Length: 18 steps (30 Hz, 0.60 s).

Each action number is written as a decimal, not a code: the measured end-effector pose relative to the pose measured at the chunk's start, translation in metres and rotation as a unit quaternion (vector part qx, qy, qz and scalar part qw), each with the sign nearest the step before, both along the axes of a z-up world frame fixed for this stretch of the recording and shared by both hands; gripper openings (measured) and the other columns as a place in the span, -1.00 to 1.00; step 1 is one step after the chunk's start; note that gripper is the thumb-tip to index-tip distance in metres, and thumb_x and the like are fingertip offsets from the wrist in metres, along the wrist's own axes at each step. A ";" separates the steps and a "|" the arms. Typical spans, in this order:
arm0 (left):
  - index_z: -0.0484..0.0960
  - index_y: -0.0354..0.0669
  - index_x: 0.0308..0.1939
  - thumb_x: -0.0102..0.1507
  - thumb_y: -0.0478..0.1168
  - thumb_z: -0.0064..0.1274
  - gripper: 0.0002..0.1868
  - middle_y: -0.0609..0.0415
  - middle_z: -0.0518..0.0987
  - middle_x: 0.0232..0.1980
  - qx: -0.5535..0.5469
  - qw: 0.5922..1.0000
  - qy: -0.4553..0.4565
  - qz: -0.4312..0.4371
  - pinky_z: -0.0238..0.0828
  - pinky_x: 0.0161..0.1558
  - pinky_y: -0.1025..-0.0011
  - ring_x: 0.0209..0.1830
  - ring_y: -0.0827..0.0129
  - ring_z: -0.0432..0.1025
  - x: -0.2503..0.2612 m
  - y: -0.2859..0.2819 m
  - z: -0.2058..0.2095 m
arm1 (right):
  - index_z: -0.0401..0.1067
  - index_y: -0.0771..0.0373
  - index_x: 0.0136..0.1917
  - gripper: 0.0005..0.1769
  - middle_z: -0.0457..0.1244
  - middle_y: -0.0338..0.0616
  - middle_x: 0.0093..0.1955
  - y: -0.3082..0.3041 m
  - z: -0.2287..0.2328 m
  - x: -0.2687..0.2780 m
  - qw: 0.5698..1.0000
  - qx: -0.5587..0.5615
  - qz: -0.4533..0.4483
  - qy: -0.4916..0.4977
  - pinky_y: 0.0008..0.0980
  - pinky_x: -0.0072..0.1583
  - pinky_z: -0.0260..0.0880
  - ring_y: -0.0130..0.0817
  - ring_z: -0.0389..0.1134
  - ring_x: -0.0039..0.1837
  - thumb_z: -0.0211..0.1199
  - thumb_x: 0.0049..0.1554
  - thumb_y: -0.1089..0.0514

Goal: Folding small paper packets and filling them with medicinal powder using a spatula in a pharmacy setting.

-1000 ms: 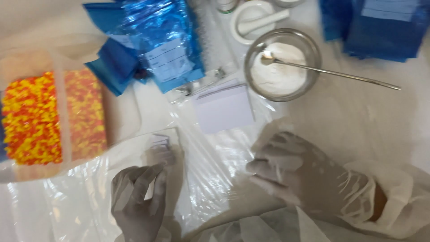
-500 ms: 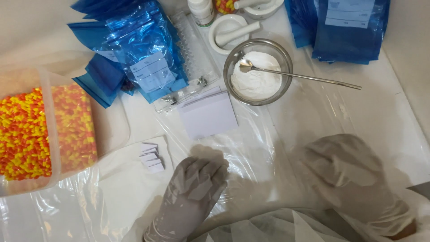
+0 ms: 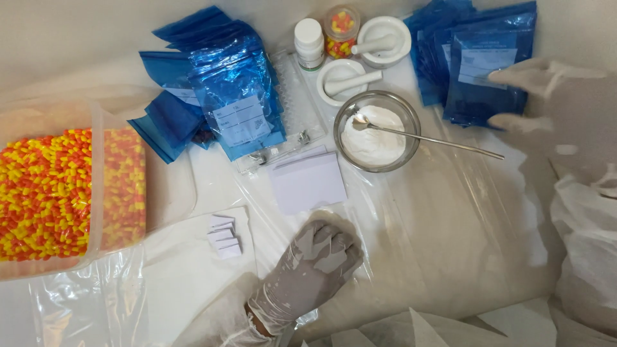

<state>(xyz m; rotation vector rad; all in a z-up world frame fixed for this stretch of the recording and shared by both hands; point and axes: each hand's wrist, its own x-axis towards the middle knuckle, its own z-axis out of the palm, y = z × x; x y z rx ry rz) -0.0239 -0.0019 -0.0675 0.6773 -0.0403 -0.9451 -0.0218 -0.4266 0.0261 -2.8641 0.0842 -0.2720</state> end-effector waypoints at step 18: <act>0.69 -0.19 -0.18 0.40 -0.20 0.10 -0.85 0.02 0.60 -0.10 0.250 0.514 -0.818 0.058 0.28 0.21 0.06 0.02 0.06 0.47 0.033 -0.001 0.061 | 0.60 0.10 0.27 -0.63 0.40 -0.15 0.31 0.025 -0.013 0.020 0.997 0.015 -0.056 0.051 -0.22 0.47 0.19 -0.20 0.30 0.45 0.10 0.32 0.05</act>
